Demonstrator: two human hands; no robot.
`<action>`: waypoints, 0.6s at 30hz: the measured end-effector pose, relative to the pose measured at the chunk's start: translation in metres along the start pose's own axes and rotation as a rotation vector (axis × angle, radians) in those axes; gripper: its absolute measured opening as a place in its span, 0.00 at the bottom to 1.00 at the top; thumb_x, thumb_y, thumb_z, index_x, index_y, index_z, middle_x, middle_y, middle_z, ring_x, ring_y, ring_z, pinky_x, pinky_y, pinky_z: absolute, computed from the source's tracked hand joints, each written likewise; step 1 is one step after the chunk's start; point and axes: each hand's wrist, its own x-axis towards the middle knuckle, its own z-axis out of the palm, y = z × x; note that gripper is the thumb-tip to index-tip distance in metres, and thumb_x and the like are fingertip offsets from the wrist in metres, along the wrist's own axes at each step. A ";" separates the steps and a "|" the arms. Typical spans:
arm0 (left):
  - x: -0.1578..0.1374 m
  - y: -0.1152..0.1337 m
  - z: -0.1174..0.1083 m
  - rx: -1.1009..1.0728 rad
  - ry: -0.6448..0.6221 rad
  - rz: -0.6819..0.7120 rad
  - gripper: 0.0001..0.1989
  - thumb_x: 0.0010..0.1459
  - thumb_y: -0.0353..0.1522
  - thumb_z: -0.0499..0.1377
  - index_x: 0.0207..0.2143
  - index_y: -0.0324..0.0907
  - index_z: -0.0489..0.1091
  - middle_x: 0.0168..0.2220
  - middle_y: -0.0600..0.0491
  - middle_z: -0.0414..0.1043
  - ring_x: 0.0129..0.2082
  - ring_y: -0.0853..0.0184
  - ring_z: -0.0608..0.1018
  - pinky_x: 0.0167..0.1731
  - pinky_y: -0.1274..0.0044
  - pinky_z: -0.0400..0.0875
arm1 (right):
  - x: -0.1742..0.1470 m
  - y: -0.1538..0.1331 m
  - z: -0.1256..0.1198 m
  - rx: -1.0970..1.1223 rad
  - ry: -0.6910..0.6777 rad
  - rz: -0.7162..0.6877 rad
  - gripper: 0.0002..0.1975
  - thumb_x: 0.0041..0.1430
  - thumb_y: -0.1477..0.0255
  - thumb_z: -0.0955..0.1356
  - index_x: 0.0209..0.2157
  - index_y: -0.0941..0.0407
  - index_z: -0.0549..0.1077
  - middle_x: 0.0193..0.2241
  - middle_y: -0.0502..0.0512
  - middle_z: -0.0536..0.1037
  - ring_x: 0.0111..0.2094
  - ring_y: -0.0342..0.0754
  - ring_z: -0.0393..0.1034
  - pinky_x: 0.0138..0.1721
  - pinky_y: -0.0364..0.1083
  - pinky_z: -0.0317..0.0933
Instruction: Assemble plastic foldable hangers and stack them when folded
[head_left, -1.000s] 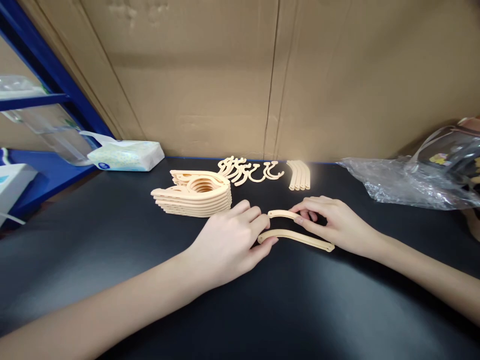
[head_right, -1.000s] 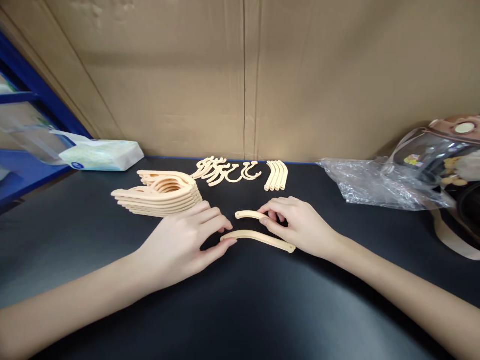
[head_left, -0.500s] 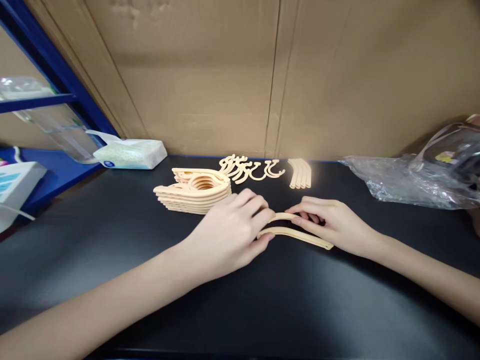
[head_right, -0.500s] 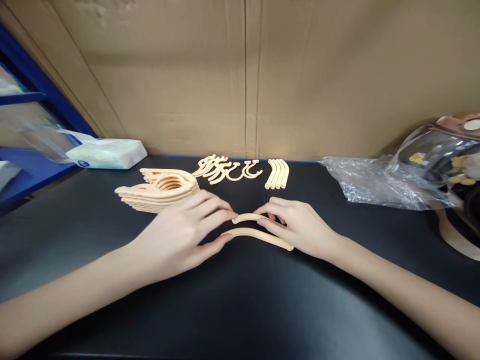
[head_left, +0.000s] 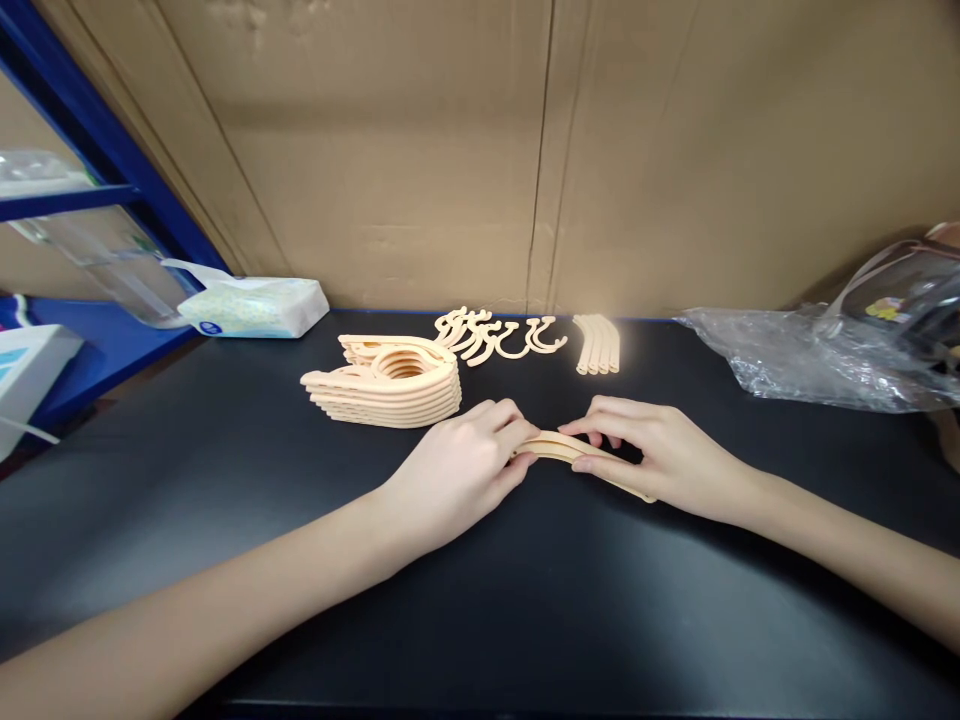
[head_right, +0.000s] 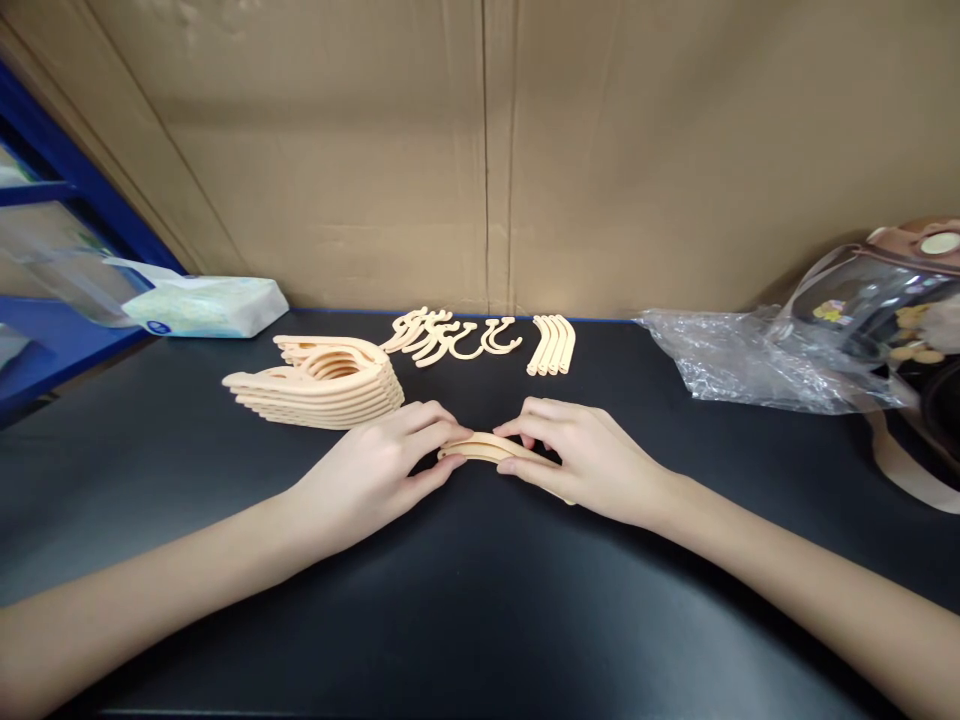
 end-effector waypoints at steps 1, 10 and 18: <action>0.000 0.000 0.000 0.041 0.009 0.013 0.09 0.65 0.31 0.53 0.42 0.39 0.71 0.38 0.52 0.71 0.37 0.66 0.73 0.33 0.75 0.69 | 0.000 0.000 0.000 -0.003 0.006 -0.003 0.16 0.64 0.58 0.63 0.47 0.50 0.74 0.32 0.49 0.71 0.30 0.42 0.67 0.31 0.42 0.60; -0.001 0.000 -0.002 0.156 0.040 0.081 0.10 0.66 0.33 0.53 0.42 0.40 0.71 0.35 0.53 0.71 0.34 0.66 0.70 0.28 0.77 0.63 | -0.002 0.001 0.000 -0.020 0.006 -0.012 0.15 0.64 0.60 0.63 0.46 0.51 0.74 0.34 0.51 0.73 0.32 0.43 0.69 0.32 0.43 0.62; -0.001 -0.002 -0.001 0.187 0.035 0.121 0.12 0.67 0.35 0.51 0.42 0.39 0.71 0.37 0.51 0.71 0.37 0.64 0.70 0.33 0.74 0.66 | 0.000 0.000 -0.001 -0.032 0.010 -0.013 0.15 0.64 0.60 0.63 0.45 0.52 0.74 0.33 0.51 0.73 0.30 0.43 0.69 0.31 0.43 0.62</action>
